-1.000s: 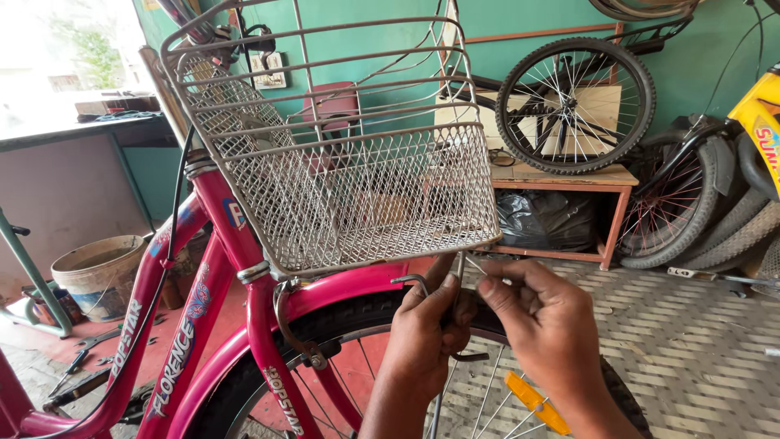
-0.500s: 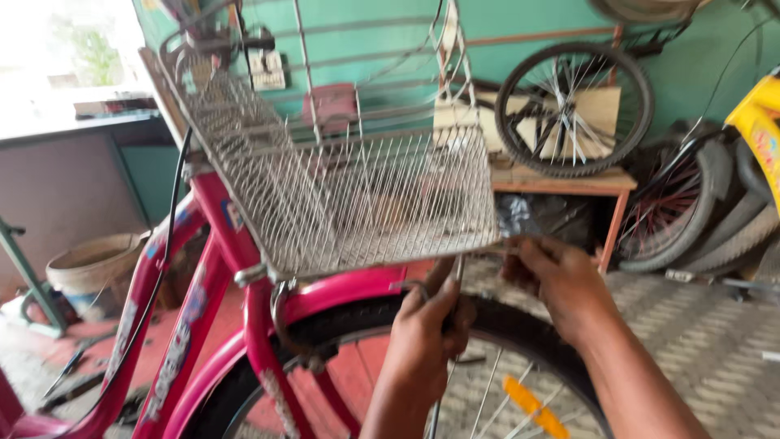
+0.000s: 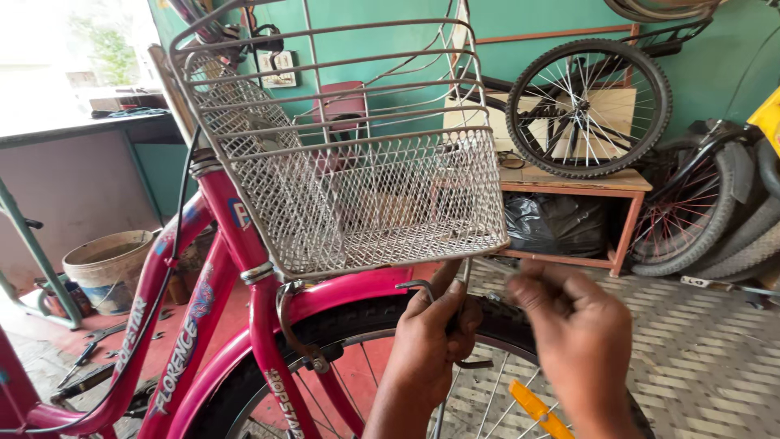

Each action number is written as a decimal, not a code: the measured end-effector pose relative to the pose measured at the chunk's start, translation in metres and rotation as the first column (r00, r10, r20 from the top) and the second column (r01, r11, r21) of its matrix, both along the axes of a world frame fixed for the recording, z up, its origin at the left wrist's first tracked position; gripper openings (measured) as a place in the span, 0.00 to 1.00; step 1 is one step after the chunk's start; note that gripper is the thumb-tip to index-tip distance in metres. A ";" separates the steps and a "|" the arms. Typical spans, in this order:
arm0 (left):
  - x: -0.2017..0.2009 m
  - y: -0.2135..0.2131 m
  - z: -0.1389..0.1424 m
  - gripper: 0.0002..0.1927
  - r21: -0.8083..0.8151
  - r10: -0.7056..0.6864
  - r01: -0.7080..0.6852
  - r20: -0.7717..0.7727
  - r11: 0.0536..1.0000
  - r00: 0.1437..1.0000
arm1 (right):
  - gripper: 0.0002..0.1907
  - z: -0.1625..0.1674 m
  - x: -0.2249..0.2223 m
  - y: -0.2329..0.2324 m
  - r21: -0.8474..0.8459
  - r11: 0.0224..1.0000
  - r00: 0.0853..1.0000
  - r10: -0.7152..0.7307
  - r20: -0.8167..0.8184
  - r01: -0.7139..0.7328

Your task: The person uses a wrench to tighten a bolt on the front basket of a pink bicycle. They repeatedly adjust the basket's position and tighten the fastener to secure it to the handlebars.

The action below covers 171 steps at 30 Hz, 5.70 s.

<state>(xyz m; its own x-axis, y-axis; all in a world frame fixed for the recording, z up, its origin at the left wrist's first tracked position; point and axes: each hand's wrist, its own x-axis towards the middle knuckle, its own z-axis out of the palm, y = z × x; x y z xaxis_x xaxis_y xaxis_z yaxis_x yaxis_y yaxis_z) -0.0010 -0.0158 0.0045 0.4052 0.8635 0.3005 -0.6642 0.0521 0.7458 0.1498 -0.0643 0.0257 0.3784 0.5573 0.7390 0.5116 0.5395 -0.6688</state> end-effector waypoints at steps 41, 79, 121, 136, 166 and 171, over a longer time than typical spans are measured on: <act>0.002 0.007 -0.006 0.13 -0.093 -0.002 0.004 0.019 0.996 1.000 | 0.09 -0.019 0.060 0.048 -0.022 0.867 0.684 0.377 -0.624 -0.498; 0.001 0.004 -0.001 0.28 0.015 -0.016 0.015 0.007 1.000 1.000 | 0.17 -0.010 0.036 0.064 -0.304 0.901 0.941 0.246 -0.231 -0.310; 0.000 0.022 0.006 0.05 -0.010 -0.042 0.042 0.006 0.999 0.999 | 0.17 0.003 -0.030 -0.008 0.191 0.982 0.918 -0.064 0.391 -0.013; 0.000 0.015 0.013 0.12 -0.024 -0.020 0.019 -0.045 1.000 0.999 | 0.17 0.003 0.045 0.036 -0.061 0.914 0.875 0.361 -0.322 -0.400; 0.001 0.017 0.010 0.13 -0.022 -0.026 0.025 -0.032 0.999 0.999 | 0.11 -0.011 0.035 0.046 0.149 0.949 0.960 0.281 0.009 -0.279; 0.001 0.017 0.010 0.13 -0.035 -0.021 0.020 -0.048 0.999 0.999 | 0.13 -0.013 0.052 0.083 0.054 0.883 0.744 0.425 -0.515 -0.467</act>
<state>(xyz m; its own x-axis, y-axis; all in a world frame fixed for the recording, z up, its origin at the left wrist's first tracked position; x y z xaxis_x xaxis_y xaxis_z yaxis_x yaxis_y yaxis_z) -0.0001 0.0009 0.0142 0.4360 0.8644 0.2505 -0.6263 0.0915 0.7742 0.2018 0.0192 0.0130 0.3741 0.8009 0.4677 -0.1904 0.5598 -0.8064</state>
